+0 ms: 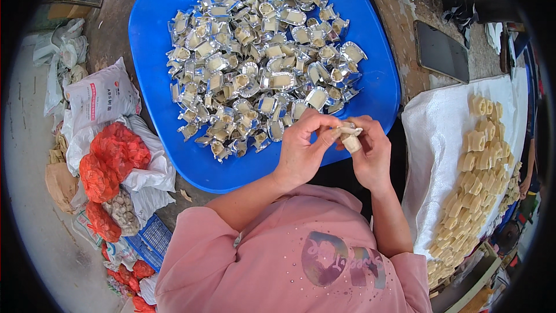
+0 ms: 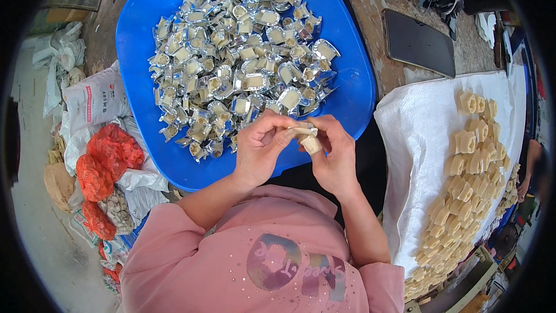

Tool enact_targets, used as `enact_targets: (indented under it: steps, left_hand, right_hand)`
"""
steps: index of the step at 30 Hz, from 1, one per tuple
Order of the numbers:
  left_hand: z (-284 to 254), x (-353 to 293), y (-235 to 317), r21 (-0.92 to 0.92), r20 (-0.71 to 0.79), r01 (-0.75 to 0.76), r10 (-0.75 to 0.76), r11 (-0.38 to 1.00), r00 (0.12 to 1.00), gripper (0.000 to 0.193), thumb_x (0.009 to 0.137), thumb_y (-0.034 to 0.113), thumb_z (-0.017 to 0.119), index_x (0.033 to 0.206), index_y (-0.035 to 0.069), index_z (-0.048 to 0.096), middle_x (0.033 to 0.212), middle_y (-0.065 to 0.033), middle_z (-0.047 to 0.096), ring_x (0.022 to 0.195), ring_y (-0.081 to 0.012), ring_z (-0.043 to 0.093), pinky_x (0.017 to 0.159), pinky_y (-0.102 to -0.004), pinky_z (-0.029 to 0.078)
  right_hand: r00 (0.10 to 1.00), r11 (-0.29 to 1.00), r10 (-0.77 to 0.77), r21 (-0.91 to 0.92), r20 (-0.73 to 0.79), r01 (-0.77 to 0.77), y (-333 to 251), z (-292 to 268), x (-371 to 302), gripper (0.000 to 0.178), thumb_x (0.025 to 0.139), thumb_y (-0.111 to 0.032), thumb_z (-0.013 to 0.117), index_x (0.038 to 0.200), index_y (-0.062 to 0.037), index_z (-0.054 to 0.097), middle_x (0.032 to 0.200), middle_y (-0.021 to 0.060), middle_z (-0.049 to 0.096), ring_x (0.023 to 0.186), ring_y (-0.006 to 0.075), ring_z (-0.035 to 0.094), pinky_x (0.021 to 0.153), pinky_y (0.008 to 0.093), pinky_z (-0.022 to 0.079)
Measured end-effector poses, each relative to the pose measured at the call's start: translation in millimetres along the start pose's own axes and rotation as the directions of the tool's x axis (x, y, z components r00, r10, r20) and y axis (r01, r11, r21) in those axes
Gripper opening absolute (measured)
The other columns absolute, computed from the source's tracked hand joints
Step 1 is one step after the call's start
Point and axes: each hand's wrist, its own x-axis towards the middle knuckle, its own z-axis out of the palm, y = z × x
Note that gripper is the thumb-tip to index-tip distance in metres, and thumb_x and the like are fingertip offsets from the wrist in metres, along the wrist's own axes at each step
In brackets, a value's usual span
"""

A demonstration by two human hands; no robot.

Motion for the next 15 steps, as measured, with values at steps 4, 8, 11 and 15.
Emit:
enact_targets:
  steps: [4, 8, 11, 15]
  left_hand:
    - [-16, 11, -3, 0.195, -0.048, -0.022, 0.032, 0.981, 0.998, 0.031, 0.083, 0.006, 0.065, 0.114, 0.008, 0.065, 0.082, -0.0051, 0.055, 0.079, -0.0181, 0.054, 0.071, -0.0313, 0.044]
    - [-66, 34, -17, 0.778, -0.053, -0.114, 0.245, 0.618, 0.968, 0.041, 0.077, 0.005, 0.068, 0.118, 0.01, 0.062, 0.096, -0.0112, 0.058, 0.094, -0.0285, 0.054, 0.085, -0.0396, 0.044]
    - [-106, 44, -31, 0.939, -0.11, 0.002, 0.293, 0.344, 0.95, 0.044, 0.074, 0.006, 0.07, 0.117, 0.011, 0.063, 0.103, -0.0106, 0.057, 0.101, -0.0295, 0.052, 0.09, -0.0432, 0.04]
    - [-132, 44, -43, 0.996, -0.058, 0.039, 0.264, 0.079, 0.963, 0.046, 0.071, 0.006, 0.072, 0.116, 0.012, 0.063, 0.106, -0.0084, 0.056, 0.106, -0.0293, 0.049, 0.091, -0.0457, 0.037]
  right_hand:
    - [0.999, 0.993, -0.025, -0.113, -0.033, 0.021, 6, -2, 6, 0.032, 0.086, 0.011, 0.058, 0.116, 0.0008, 0.053, 0.104, 0.0112, 0.06, 0.087, 0.0173, 0.064, 0.074, 0.0285, 0.055]
    - [0.999, 0.946, -0.04, -0.324, -0.03, 0.028, 13, -13, 10, 0.033, 0.083, 0.014, 0.058, 0.112, -0.0015, 0.058, 0.107, 0.0098, 0.061, 0.09, 0.0169, 0.064, 0.076, 0.0277, 0.054]
    - [0.994, 0.902, -0.113, -0.42, -0.007, 0.1, 17, -19, 13, 0.034, 0.079, 0.016, 0.058, 0.107, -0.0023, 0.059, 0.111, 0.0105, 0.061, 0.092, 0.0182, 0.064, 0.077, 0.0273, 0.053]
    - [0.983, 0.843, -0.185, -0.515, -0.008, 0.154, 19, -23, 18, 0.038, 0.074, 0.018, 0.058, 0.107, -0.0015, 0.058, 0.113, 0.0151, 0.061, 0.087, 0.026, 0.065, 0.073, 0.0325, 0.053]
